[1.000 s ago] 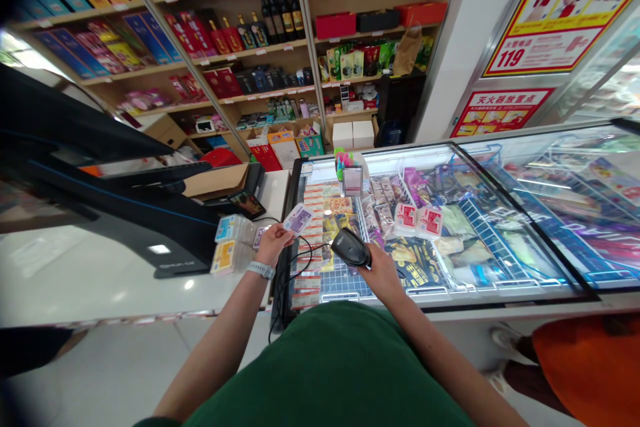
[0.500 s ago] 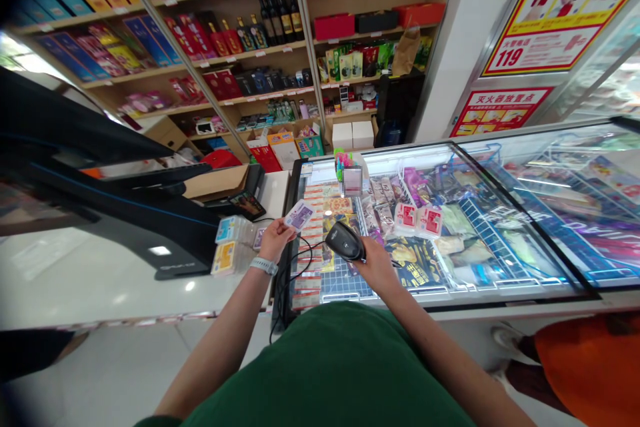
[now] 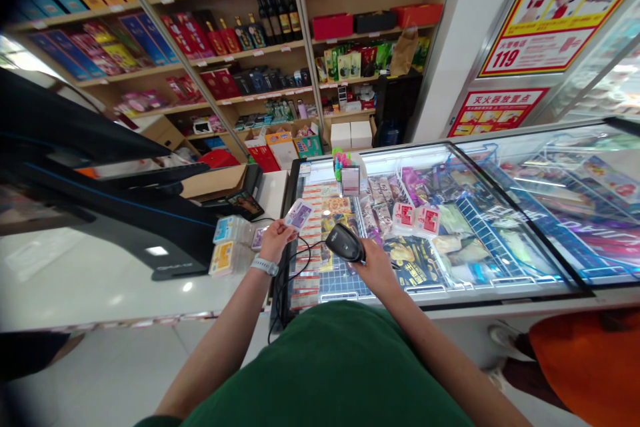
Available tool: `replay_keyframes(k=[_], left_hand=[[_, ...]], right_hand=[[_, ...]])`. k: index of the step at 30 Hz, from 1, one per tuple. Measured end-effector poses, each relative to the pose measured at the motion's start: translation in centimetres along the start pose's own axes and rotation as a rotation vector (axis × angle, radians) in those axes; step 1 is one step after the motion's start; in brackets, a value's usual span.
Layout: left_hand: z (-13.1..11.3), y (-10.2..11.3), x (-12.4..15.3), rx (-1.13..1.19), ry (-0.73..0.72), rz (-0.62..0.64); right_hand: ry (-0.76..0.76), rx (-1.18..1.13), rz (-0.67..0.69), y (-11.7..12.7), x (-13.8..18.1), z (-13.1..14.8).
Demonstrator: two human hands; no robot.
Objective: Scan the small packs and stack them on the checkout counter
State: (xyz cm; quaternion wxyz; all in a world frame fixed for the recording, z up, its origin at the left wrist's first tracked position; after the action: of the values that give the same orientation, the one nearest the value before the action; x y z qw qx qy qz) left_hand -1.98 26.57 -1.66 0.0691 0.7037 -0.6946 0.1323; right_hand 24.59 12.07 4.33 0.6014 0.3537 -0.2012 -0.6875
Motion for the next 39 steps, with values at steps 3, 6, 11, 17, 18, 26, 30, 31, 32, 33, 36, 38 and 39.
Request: replay_keyframes(k=[3, 6, 11, 17, 18, 26, 30, 31, 32, 33, 36, 38, 39], left_hand=[[0.0, 0.0, 0.0, 0.001, -0.007, 0.001], [0.0, 0.1, 0.0, 0.0, -0.014, 0.004], [0.0, 0.2, 0.2, -0.003, -0.009, -0.003], [-0.1, 0.4, 0.3, -0.018, -0.006, -0.019], [0.0, 0.4, 0.3, -0.019, -0.005, -0.024], [0.2, 0.9, -0.1, -0.012, -0.004, -0.037], [0.1, 1.1, -0.3, -0.017, -0.016, -0.055], [0.1, 1.1, -0.3, -0.02, -0.017, -0.058], [0.0, 1.1, -0.3, -0.022, -0.017, -0.06], [0.0, 1.1, -0.3, -0.024, -0.015, -0.061], [0.0, 1.0, -0.3, -0.021, -0.015, -0.063], [0.0, 1.0, -0.3, -0.018, -0.016, -0.064], [0.0, 1.1, -0.4, -0.019, -0.017, -0.065]], right_hand=[[0.001, 0.007, 0.002, 0.0, 0.0, 0.0], [-0.001, 0.015, 0.005, 0.0, 0.0, 0.1], [0.006, 0.011, -0.003, 0.2, 0.0, 0.3], [0.018, 0.007, -0.002, 0.0, 0.0, 0.2], [0.021, 0.006, -0.004, 0.0, 0.0, 0.2], [0.029, 0.016, -0.012, 0.2, 0.0, 0.3], [0.025, 0.006, -0.003, 0.1, 0.0, 0.4], [0.022, 0.004, -0.002, 0.1, 0.0, 0.4], [0.02, 0.005, -0.001, 0.1, 0.0, 0.4], [0.02, 0.007, -0.001, 0.2, 0.0, 0.4], [0.019, 0.017, 0.005, 0.1, 0.0, 0.4], [0.014, 0.021, 0.014, 0.0, 0.0, 0.3], [0.012, 0.022, 0.018, 0.0, 0.0, 0.3]])
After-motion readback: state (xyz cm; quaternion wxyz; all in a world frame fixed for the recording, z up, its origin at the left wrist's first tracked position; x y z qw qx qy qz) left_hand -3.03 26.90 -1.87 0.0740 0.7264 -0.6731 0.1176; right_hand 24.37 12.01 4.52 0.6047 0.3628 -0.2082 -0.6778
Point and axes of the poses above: each hand's wrist, its own x-axis away from the middle knuckle, its own y-axis out of the back of the hand, z = x × y, the point moved 9 cm from there along -x, towards the middle knuckle, and after that the axes turned 6 degrees about y, right-handed, at the moved point
